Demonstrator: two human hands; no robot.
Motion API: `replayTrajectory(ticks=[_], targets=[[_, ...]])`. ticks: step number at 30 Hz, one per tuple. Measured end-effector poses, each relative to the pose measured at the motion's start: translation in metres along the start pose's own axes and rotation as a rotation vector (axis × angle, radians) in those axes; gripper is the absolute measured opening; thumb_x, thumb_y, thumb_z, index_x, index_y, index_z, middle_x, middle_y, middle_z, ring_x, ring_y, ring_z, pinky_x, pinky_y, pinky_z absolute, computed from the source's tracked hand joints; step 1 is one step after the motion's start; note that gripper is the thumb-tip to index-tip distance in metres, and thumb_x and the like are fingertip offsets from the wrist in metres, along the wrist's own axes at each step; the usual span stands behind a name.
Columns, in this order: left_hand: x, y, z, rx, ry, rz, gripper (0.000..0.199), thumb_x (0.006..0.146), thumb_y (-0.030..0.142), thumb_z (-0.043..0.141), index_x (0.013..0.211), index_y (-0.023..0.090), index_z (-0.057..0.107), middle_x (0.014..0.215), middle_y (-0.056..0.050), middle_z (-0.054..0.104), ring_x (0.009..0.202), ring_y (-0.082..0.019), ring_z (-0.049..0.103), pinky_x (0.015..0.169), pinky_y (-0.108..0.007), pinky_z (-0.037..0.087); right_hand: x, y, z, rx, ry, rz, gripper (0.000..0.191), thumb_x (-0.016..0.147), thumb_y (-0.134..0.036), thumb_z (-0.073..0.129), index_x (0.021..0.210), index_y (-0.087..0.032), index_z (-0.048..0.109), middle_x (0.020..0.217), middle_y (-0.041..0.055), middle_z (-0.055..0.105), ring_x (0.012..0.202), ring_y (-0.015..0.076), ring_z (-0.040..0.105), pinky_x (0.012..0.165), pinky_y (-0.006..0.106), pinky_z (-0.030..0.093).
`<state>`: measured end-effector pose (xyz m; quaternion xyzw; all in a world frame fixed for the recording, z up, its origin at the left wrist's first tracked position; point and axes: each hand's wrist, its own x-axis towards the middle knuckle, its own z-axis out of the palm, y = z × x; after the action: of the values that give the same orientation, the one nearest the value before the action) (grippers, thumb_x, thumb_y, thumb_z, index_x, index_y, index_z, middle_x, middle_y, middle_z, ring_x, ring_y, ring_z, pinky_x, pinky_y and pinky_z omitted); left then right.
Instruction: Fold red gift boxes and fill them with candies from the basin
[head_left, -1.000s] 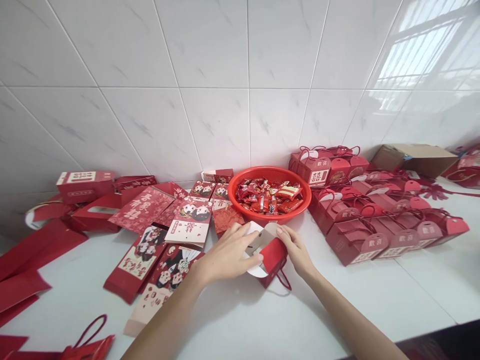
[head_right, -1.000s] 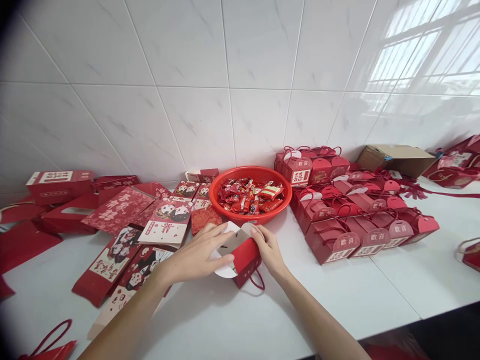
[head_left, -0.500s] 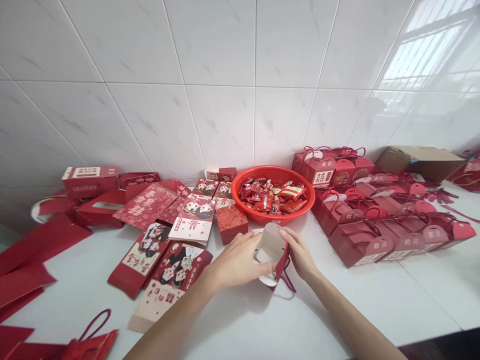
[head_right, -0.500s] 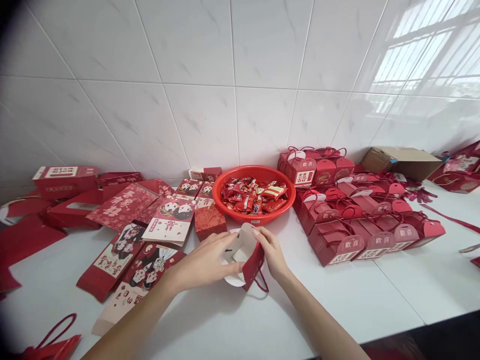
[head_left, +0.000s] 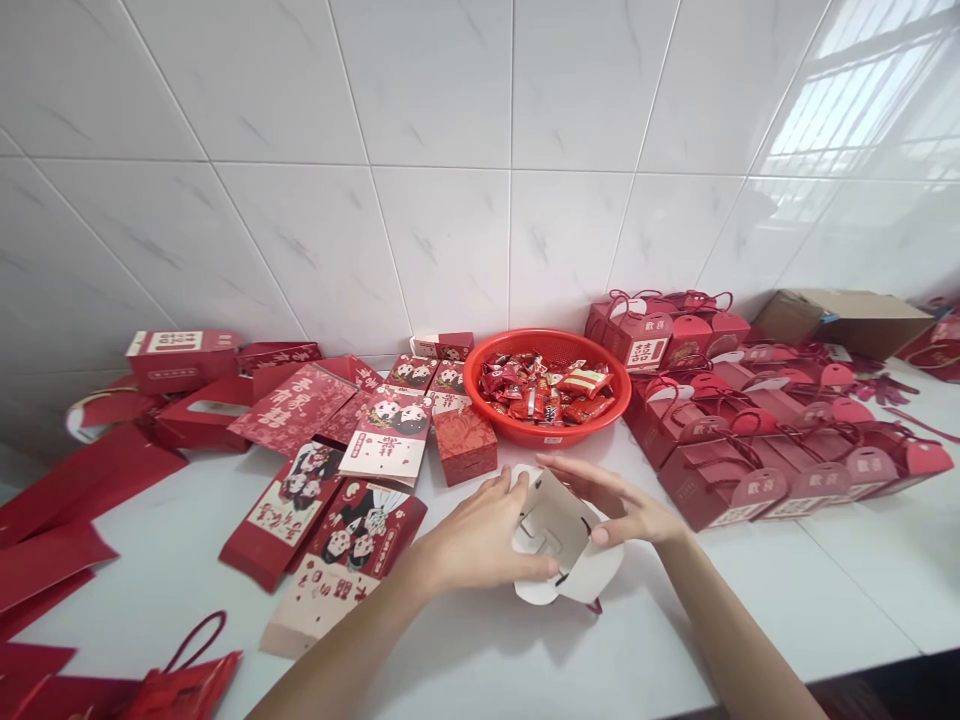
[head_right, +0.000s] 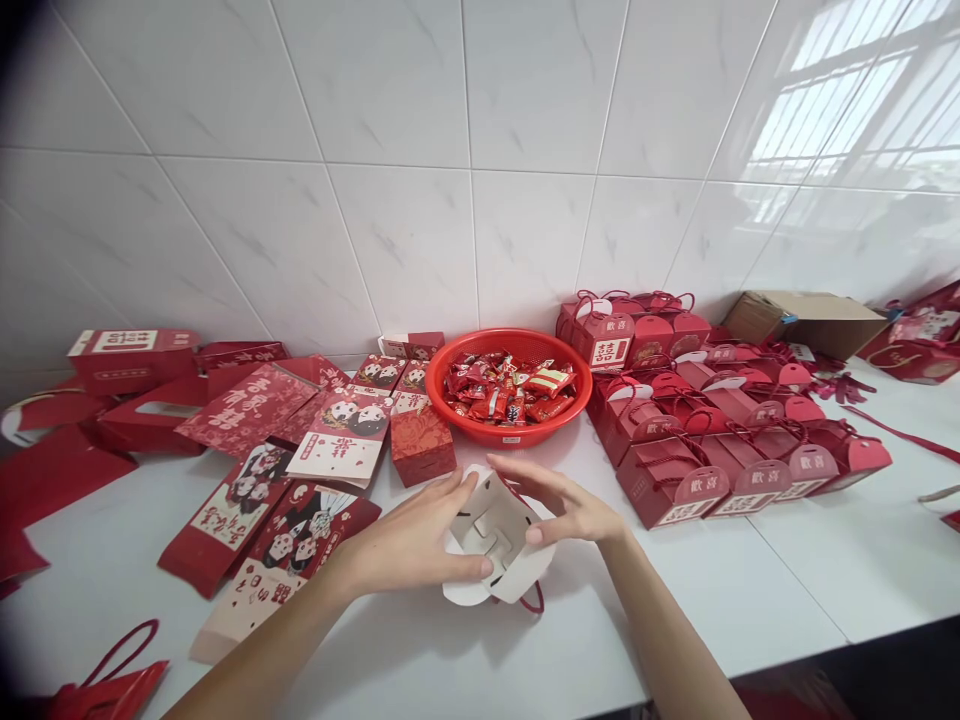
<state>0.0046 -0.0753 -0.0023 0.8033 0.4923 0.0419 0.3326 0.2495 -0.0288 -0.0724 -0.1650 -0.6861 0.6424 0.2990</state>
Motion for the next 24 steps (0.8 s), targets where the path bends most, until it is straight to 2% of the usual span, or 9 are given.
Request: replayTrajectory(ticks=[2, 4, 8, 10, 14, 16, 18, 24], targets=[[0.001, -0.003, 0.003, 0.009, -0.015, -0.033, 0.084, 0.076, 0.057, 0.065, 0.147, 0.017, 0.042, 0.155, -0.018, 0.043, 0.147, -0.042, 0.031, 0.111, -0.05, 0.04, -0.005, -0.004, -0.007, -0.113, -0.078, 0.017, 0.063, 0.077, -0.04, 0.082, 0.136, -0.036, 0.061, 0.163, 0.0041, 0.029, 0.152, 0.0288, 0.021, 0.122, 0.048, 0.014], [0.002, -0.006, 0.004, 0.009, -0.025, -0.052, 0.084, 0.078, 0.056, 0.062, 0.149, 0.016, 0.04, 0.158, -0.017, 0.039, 0.15, -0.041, 0.025, 0.114, -0.05, 0.038, -0.009, -0.007, -0.012, -0.228, -0.128, 0.064, 0.061, 0.076, -0.043, 0.082, 0.134, -0.035, 0.064, 0.165, 0.0041, 0.026, 0.153, 0.0296, 0.017, 0.123, 0.047, 0.01], [0.002, -0.005, 0.003, 0.026, -0.045, -0.06, 0.083, 0.082, 0.055, 0.057, 0.151, 0.014, 0.038, 0.161, -0.017, 0.033, 0.151, -0.04, 0.022, 0.117, -0.051, 0.033, -0.015, -0.015, -0.017, -0.385, -0.173, 0.172, 0.093, 0.066, -0.052, 0.087, 0.148, -0.033, 0.048, 0.166, 0.0082, 0.02, 0.154, 0.0322, 0.013, 0.123, 0.05, 0.007], [0.002, -0.004, 0.002, 0.039, -0.049, -0.063, 0.085, 0.083, 0.057, 0.055, 0.153, 0.013, 0.035, 0.163, -0.017, 0.03, 0.151, -0.039, 0.02, 0.118, -0.051, 0.032, -0.016, -0.021, -0.013, -0.426, -0.206, 0.209, 0.098, 0.064, -0.054, 0.087, 0.15, -0.033, 0.045, 0.166, 0.0087, 0.018, 0.154, 0.0324, 0.008, 0.122, 0.05, 0.006], [0.001, -0.003, 0.001, 0.041, -0.034, -0.06, 0.083, 0.083, 0.056, 0.056, 0.152, 0.014, 0.037, 0.162, -0.016, 0.033, 0.151, -0.039, 0.023, 0.117, -0.05, 0.034, -0.016, -0.034, 0.0, -0.523, -0.244, 0.252, 0.077, 0.072, -0.057, 0.081, 0.141, -0.031, 0.057, 0.168, 0.0046, 0.012, 0.154, 0.0328, -0.003, 0.123, 0.048, 0.01], [0.001, -0.003, 0.001, 0.031, -0.028, -0.06, 0.083, 0.082, 0.055, 0.057, 0.153, 0.015, 0.037, 0.162, -0.015, 0.032, 0.151, -0.038, 0.023, 0.117, -0.05, 0.034, -0.017, -0.04, 0.007, -0.578, -0.216, 0.286, 0.073, 0.074, -0.057, 0.079, 0.14, -0.032, 0.059, 0.168, 0.0031, 0.009, 0.154, 0.0337, -0.003, 0.123, 0.047, 0.012], [0.002, -0.004, 0.001, 0.024, -0.029, -0.07, 0.086, 0.083, 0.056, 0.057, 0.154, 0.015, 0.034, 0.163, -0.014, 0.029, 0.152, -0.037, 0.021, 0.119, -0.049, 0.032, -0.02, -0.043, 0.012, -0.614, -0.165, 0.308, 0.077, 0.075, -0.056, 0.079, 0.144, -0.034, 0.054, 0.168, 0.0019, 0.005, 0.154, 0.0346, 0.002, 0.123, 0.047, 0.015], [0.003, -0.004, -0.001, 0.056, -0.073, -0.103, 0.096, 0.081, 0.064, 0.058, 0.156, 0.012, 0.029, 0.164, -0.019, 0.026, 0.153, -0.037, 0.017, 0.119, -0.049, 0.029, -0.04, -0.037, 0.018, -0.671, 0.1, 0.328, 0.111, 0.073, -0.053, 0.082, 0.16, -0.035, 0.015, 0.168, 0.0043, 0.012, 0.153, 0.0325, 0.017, 0.123, 0.047, 0.019]])
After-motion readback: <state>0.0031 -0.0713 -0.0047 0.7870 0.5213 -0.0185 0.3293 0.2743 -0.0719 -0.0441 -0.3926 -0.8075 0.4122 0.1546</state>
